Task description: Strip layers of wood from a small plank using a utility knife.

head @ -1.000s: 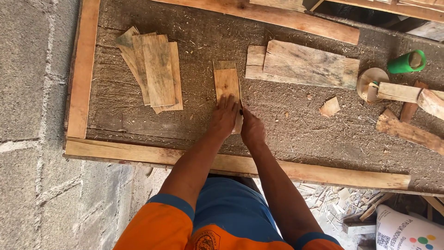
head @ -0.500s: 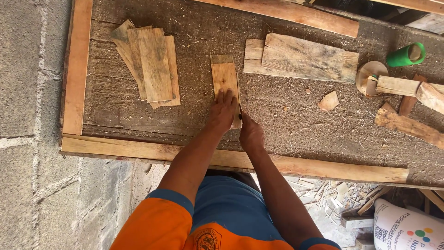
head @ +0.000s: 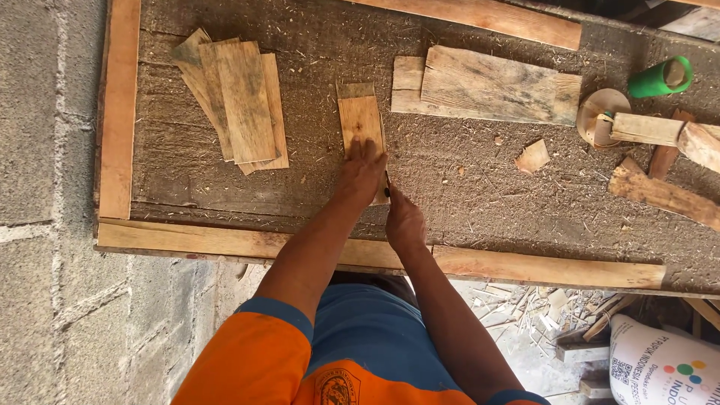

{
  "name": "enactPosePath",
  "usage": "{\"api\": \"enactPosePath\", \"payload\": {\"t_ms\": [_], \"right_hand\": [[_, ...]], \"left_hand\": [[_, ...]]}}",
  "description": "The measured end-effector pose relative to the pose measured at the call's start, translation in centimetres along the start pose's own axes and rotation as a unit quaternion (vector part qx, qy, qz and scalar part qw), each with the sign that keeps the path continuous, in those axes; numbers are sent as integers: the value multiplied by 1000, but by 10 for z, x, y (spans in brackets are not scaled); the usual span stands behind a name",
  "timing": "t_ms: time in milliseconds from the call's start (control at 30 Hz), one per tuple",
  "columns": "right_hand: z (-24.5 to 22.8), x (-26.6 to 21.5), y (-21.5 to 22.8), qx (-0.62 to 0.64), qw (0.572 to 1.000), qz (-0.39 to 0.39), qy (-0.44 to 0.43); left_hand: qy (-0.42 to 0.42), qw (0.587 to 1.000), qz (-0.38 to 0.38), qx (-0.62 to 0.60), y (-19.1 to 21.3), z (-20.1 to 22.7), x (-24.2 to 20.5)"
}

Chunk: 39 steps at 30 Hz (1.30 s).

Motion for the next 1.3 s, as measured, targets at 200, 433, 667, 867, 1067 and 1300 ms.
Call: {"api": "enactPosePath", "payload": {"t_ms": [200, 433, 667, 867, 1067, 1300], "right_hand": [[14, -10, -13, -7, 999, -48, -23], [23, -30, -12, -3, 1000, -5, 24], [33, -40, -25, -22, 999, -22, 22], [32, -59, -17, -47, 998, -40, 18], [19, -65, 12, -28, 998, -57, 2], [14, -38, 32, 35, 998, -26, -37]], "left_hand": [[7, 1000, -20, 1, -1, 0, -1], [12, 999, -49, -4, 0, 1, -1], [9, 999, -39, -13, -13, -3, 3], [17, 997, -81, 2, 27, 6, -9], [12, 999, -52, -6, -8, -2, -2], [32, 996, -82, 11, 21, -2, -9]]}}
Point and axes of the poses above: each hand's wrist, its own x-axis towards the middle knuckle, its own y-axis out of the back of the hand, z = x × y, the point moved 8 cm from there along x, towards the middle knuckle, and after that the axes turned 4 degrees about y, right-handed, at the moved point
